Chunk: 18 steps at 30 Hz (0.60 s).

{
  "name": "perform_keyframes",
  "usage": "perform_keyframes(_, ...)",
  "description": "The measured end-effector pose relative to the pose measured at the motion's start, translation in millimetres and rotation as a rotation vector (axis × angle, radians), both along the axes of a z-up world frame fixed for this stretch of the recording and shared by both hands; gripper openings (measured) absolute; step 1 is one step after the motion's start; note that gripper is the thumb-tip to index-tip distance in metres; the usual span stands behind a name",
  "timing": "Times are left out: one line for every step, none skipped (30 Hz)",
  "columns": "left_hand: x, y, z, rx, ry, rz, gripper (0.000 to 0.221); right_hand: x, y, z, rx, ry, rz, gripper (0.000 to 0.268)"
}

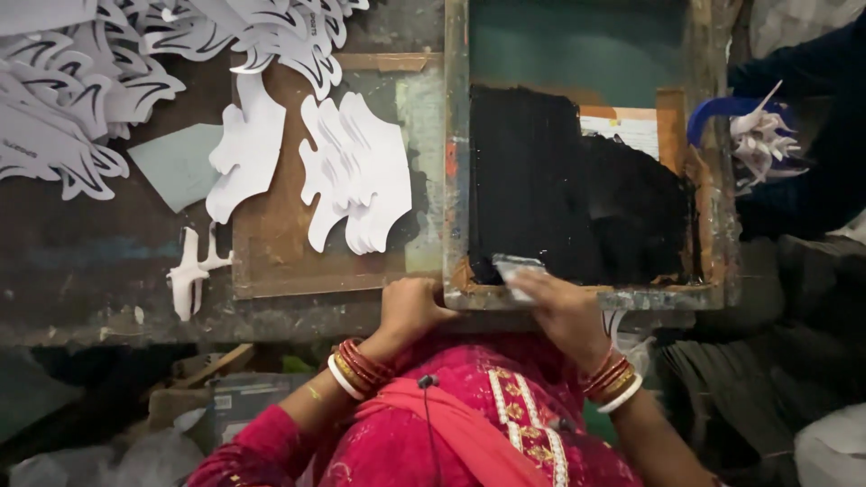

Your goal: Screen printing designs onto white shoe components using a screen frame and squeegee.

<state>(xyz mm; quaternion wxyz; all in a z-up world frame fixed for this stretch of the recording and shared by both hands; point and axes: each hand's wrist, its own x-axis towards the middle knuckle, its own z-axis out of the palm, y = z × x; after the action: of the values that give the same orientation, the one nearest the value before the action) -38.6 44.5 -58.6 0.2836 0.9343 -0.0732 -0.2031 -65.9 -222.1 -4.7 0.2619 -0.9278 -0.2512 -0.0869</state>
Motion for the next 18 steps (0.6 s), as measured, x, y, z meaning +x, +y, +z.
perform_keyframes(2,1,14,0.003,-0.006,0.001,0.045,-3,-8,-11,0.003,-0.006,0.001,0.044)
perform_keyframes(0,1,27,-0.205,0.123,0.041,0.042,-10,-17,-22,0.114,0.055,-0.171,0.034)
perform_keyframes(-1,1,40,-0.414,0.252,0.082,0.041,-17,-26,-32,0.224,0.119,-0.343,0.024)
perform_keyframes(-2,-2,59,-0.411,0.249,0.081,0.041,-20,-26,-25,0.227,0.117,-0.343,0.024)
perform_keyframes(-4,-5,77,-0.63,0.159,-0.064,0.038,-23,-27,-18,0.406,0.005,-0.401,0.021)
perform_keyframes(-6,-8,95,-0.848,0.065,-0.217,0.039,-27,-28,-10,0.583,-0.112,-0.457,0.019)
perform_keyframes(-5,-16,97,-0.846,0.064,-0.22,0.039,-28,-37,-11,0.585,-0.115,-0.459,0.019)
perform_keyframes(-4,-23,99,-1.03,0.02,-0.324,0.051,-28,-46,-12,0.543,-0.404,-0.44,0.017)
perform_keyframes(-2,-31,102,-1.213,-0.02,-0.435,0.063,-27,-55,-12,0.492,-0.687,-0.401,0.018)
perform_keyframes(19,-39,69,-1.211,-0.031,-0.436,0.063,-28,-79,-20,0.494,-0.695,-0.394,0.018)
perform_keyframes(41,-48,36,-0.994,0.058,-0.206,0.065,-29,-102,-28,0.492,-0.758,-0.507,0.024)
perform_keyframes(64,-56,4,-0.768,0.152,0.014,0.066,-29,-125,-37,0.488,-0.819,-0.622,0.033)
perform_keyframes(91,-62,-22,-0.768,0.143,0.016,0.066,-25,-115,-15,0.493,-0.826,-0.616,0.033)
perform_keyframes(117,-68,-49,-1.066,0.293,0.209,0.065,-22,-105,7,0.478,-0.855,-0.626,0.03)
perform_keyframes(144,-73,-76,-1.357,0.443,0.411,0.066,-19,-95,29,0.462,-0.884,-0.635,0.029)
perform_keyframes(159,-85,-83,-1.361,0.437,0.413,0.066,-19,-95,37,0.464,-0.886,-0.629,0.029)
perform_keyframes(174,-96,-90,-1.391,0.458,0.51,0.062,-20,-93,45,0.436,-0.88,-0.647,0.028)
perform_keyframes(190,-101,-96,-1.417,0.47,0.612,0.058,-18,-89,51,0.418,-0.874,-0.661,0.027)
